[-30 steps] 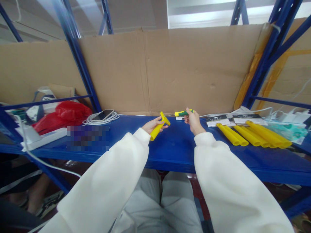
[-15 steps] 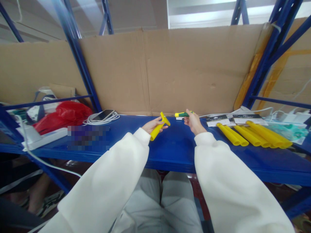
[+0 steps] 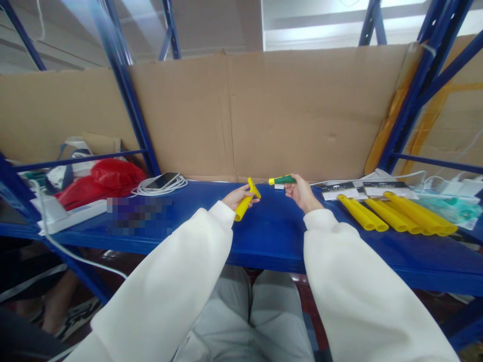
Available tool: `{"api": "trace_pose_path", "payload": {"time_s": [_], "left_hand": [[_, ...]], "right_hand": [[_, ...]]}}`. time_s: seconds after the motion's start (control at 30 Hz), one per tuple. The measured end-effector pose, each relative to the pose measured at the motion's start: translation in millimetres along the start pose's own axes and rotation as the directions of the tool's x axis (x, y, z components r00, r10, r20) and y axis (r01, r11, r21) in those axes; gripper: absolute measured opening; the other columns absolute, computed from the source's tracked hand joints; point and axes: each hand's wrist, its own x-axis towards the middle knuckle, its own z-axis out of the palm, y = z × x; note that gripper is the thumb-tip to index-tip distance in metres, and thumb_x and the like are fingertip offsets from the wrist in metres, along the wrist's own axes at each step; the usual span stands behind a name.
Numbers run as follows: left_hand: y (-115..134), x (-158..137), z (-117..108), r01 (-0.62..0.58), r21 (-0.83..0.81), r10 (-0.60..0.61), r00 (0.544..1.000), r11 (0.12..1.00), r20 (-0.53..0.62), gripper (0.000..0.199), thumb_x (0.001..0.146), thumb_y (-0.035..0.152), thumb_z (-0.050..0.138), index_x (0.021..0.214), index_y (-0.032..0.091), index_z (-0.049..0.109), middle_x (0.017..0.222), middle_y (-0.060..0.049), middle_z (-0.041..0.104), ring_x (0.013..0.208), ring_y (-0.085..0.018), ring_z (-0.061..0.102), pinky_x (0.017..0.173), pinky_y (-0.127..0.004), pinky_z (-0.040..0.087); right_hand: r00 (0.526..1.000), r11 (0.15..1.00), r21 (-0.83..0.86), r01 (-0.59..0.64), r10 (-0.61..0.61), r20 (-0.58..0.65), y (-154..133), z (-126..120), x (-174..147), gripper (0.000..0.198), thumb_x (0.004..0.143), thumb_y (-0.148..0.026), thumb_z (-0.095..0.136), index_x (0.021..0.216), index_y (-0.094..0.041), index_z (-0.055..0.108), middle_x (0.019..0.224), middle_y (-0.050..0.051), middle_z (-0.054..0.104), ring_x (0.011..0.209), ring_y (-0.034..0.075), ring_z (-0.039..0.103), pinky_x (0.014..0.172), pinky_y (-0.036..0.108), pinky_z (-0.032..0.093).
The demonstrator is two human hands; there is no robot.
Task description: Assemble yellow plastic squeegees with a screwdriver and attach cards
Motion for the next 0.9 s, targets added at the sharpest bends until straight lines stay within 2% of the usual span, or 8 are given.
{"api": "trace_pose_path", "payload": {"time_s": [0.1,0.23,0.37,0.5,0.6,0.77,0.9], "left_hand": [[0.3,1.0,-1.0,-0.007,-0.005,0.007,0.999,1.0,-0.033,0.08,0.084,-0.002,0.05,0.154,0.028,0.026,0.118,-0.013,0.062,0.059,-0.013,0.067,0.043,-0.019,0.043],[-0.3,1.0,-0.7,-0.022,0.039,0.024,0.998,0.999,-0.055,0.078,0.084,-0.001,0.048,0.154,0.029,0.029,0.118,-0.012,0.062,0.06,-0.012,0.067,0.042,-0.018,0.043],[-0.8,-0.1,0.7,-0.035,0.054,0.038,0.998,0.998,-0.053,0.079,0.085,-0.001,0.051,0.154,0.029,0.028,0.116,-0.011,0.062,0.058,-0.011,0.066,0.043,-0.018,0.042],[-1.3,-1.7,2.3,-0.047,0.062,0.051,0.997,0.997,-0.063,0.077,0.086,-0.001,0.05,0.154,0.028,0.029,0.11,-0.01,0.063,0.056,-0.01,0.065,0.042,-0.017,0.041],[-1.5,-4.1,3.6,-0.066,0.065,0.07,0.995,0.996,-0.075,0.073,0.087,-0.003,0.046,0.153,0.027,0.03,0.104,-0.008,0.063,0.054,-0.009,0.063,0.042,-0.017,0.041],[-1.0,-6.3,4.4,-0.08,0.058,0.086,0.99,0.995,-0.11,0.073,0.088,-0.003,0.045,0.153,0.024,0.029,0.098,-0.007,0.062,0.053,-0.009,0.062,0.041,-0.017,0.04],[-1.5,-3.4,2.5,-0.076,0.053,0.082,0.989,0.996,-0.119,0.078,0.087,-0.002,0.047,0.156,0.027,0.025,0.102,-0.008,0.063,0.054,-0.01,0.063,0.044,-0.018,0.043]], "right_hand": [[0.996,1.0,0.003,0.02,-0.019,-0.081,0.5,2.0,-2.2,0.026,0.094,-0.029,0.054,0.07,-0.019,0.05,0.054,-0.002,0.049,0.042,0.007,0.039,0.04,0.016,0.035],[0.994,0.999,0.002,0.055,-0.054,-0.097,3.7,0.0,-0.9,0.027,0.091,-0.03,0.063,0.07,-0.02,0.049,0.051,-0.004,0.048,0.04,0.006,0.038,0.037,0.016,0.034],[0.993,0.997,-0.028,0.069,-0.072,-0.096,7.1,-4.1,2.9,0.033,0.087,-0.04,0.069,0.073,-0.022,0.047,0.045,-0.008,0.044,0.034,0.005,0.033,0.033,0.016,0.028],[0.993,0.996,-0.01,0.09,-0.09,-0.074,6.0,-4.7,2.3,0.036,0.083,-0.052,0.072,0.078,-0.02,0.055,0.044,-0.008,0.043,0.033,0.005,0.033,0.031,0.016,0.025],[0.996,0.997,0.028,0.076,-0.075,-0.041,2.4,-3.2,-0.8,0.032,0.088,-0.049,0.068,0.081,-0.018,0.061,0.046,-0.005,0.049,0.035,0.007,0.04,0.033,0.017,0.032],[0.997,0.992,0.119,0.049,-0.055,0.048,-2.3,-0.7,-4.3,0.023,0.095,-0.032,0.06,0.076,-0.018,0.057,0.056,0.001,0.062,0.047,0.009,0.056,0.047,0.017,0.048],[0.991,0.99,0.098,0.102,-0.109,0.072,-1.4,-0.6,-3.9,0.025,0.094,-0.031,0.063,0.073,-0.019,0.054,0.056,0.0,0.062,0.046,0.009,0.055,0.047,0.017,0.047]]}}
